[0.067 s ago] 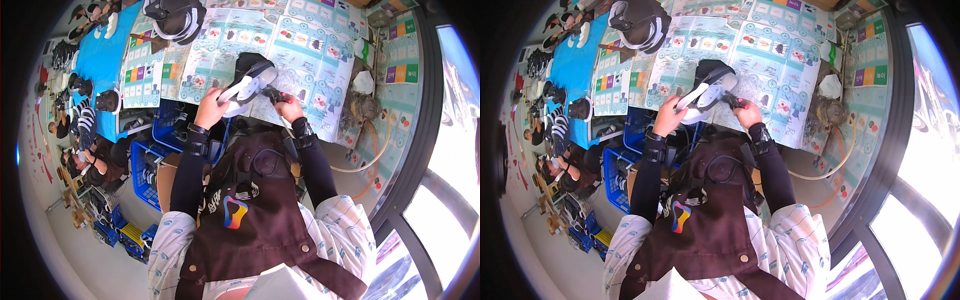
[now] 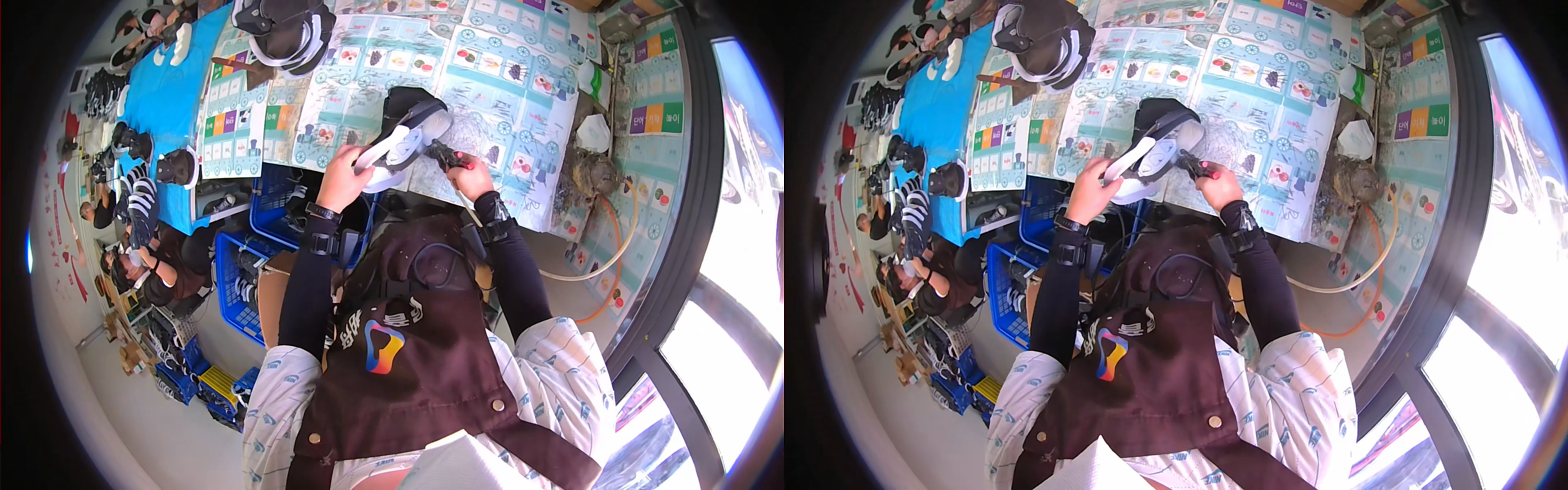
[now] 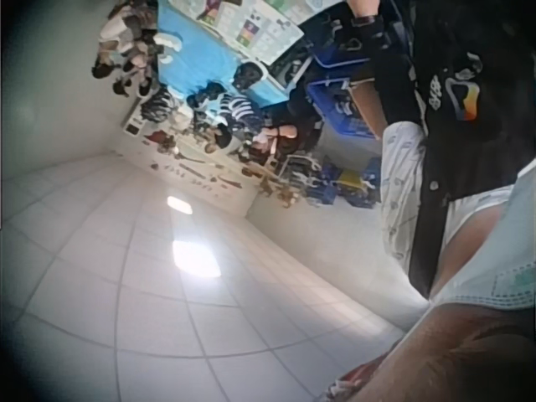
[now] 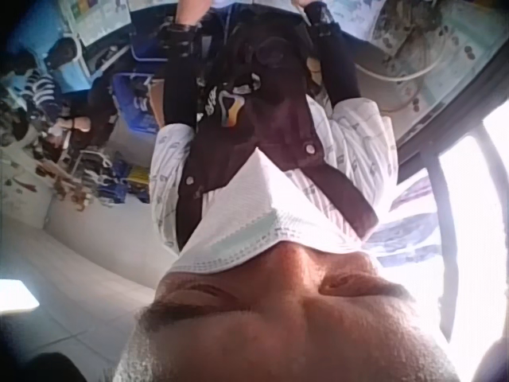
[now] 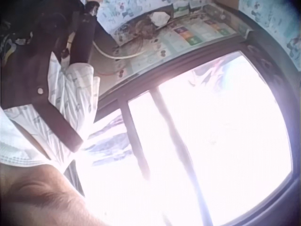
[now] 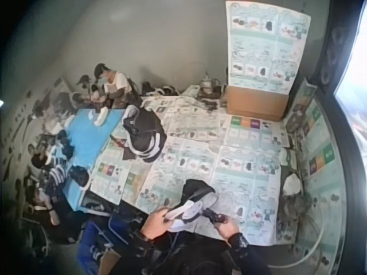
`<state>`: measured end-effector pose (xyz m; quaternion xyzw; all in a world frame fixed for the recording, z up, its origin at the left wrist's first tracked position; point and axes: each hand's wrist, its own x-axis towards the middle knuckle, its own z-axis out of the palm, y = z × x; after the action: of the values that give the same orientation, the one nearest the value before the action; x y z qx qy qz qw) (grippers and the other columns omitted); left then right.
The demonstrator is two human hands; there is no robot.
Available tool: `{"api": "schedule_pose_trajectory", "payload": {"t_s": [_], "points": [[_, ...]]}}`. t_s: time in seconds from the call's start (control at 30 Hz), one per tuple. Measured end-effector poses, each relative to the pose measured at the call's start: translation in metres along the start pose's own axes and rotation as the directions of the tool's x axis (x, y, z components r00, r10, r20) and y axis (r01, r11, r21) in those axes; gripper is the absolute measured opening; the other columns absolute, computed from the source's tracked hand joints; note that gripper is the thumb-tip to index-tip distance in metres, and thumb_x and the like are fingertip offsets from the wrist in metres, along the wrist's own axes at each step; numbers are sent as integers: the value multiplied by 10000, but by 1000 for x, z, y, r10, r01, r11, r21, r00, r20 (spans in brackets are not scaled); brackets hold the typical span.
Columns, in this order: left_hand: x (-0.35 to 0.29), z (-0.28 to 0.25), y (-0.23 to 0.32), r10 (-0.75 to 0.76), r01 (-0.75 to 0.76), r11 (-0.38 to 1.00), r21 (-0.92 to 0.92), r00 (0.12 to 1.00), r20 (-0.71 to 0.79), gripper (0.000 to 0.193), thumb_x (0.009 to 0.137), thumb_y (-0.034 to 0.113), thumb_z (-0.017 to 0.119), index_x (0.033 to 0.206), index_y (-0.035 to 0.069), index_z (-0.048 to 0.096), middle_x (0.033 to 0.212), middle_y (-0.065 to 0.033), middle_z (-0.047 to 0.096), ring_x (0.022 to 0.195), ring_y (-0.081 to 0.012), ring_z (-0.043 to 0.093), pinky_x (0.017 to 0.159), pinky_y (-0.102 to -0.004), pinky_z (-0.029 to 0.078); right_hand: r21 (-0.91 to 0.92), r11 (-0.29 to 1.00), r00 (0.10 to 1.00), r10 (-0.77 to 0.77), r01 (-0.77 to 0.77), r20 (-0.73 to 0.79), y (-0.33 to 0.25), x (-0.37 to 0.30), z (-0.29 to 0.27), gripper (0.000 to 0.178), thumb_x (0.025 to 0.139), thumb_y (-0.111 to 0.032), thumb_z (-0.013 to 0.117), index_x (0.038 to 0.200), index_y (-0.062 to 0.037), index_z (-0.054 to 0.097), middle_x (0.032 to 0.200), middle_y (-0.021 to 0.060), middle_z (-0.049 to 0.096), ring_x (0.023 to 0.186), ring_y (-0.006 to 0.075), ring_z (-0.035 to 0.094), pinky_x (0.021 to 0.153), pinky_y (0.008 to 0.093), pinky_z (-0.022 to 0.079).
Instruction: Manually assembling shoe components and using a tool to apply pressure or adhesive to the sole area.
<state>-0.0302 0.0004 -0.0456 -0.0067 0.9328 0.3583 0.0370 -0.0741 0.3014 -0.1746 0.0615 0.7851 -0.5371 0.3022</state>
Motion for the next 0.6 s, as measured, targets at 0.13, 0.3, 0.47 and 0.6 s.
{"api": "schedule_pose_trajectory", "payload": {"t_s": [0.13,0.3,0.47,0.6], "points": [[1,2,-5,9,-10,1000,-2,1000,-6,373,833,136,777,1171,3,692,1121,-164,659,1036,-368,661,902,-404,535,127,991,998,36,-30,-47,-6,1,1,557,752,-219,725,1271,-19,696,834,173,732,796,282,711,771,358,532],[2,0,0,-20,21,999,-33,1000,6,378,832,132,778,1178,6,693,1112,-170,659,1032,-366,663,905,-400,537,111,994,999,-17,20,-31,-9,-1,7,482,743,-155,697,1199,0,714,814,157,719,752,254,676,751,360,521],[0,1,-3,-33,34,999,-20,999,28,393,837,127,777,1195,-3,684,1120,-164,666,1017,-345,674,882,-383,545,212,976,994,-25,46,-103,-21,-4,1,344,740,-146,692,1039,22,719,784,141,713,721,237,668,718,357,523],[-1,-1,-5,-32,32,999,-36,999,11,379,828,127,779,1177,6,694,1092,-166,664,1018,-360,663,898,-396,536,44,947,935,-321,319,152,-22,-7,-3,249,739,-133,681,945,1,720,678,90,672,597,175,620,602,331,488]]}}
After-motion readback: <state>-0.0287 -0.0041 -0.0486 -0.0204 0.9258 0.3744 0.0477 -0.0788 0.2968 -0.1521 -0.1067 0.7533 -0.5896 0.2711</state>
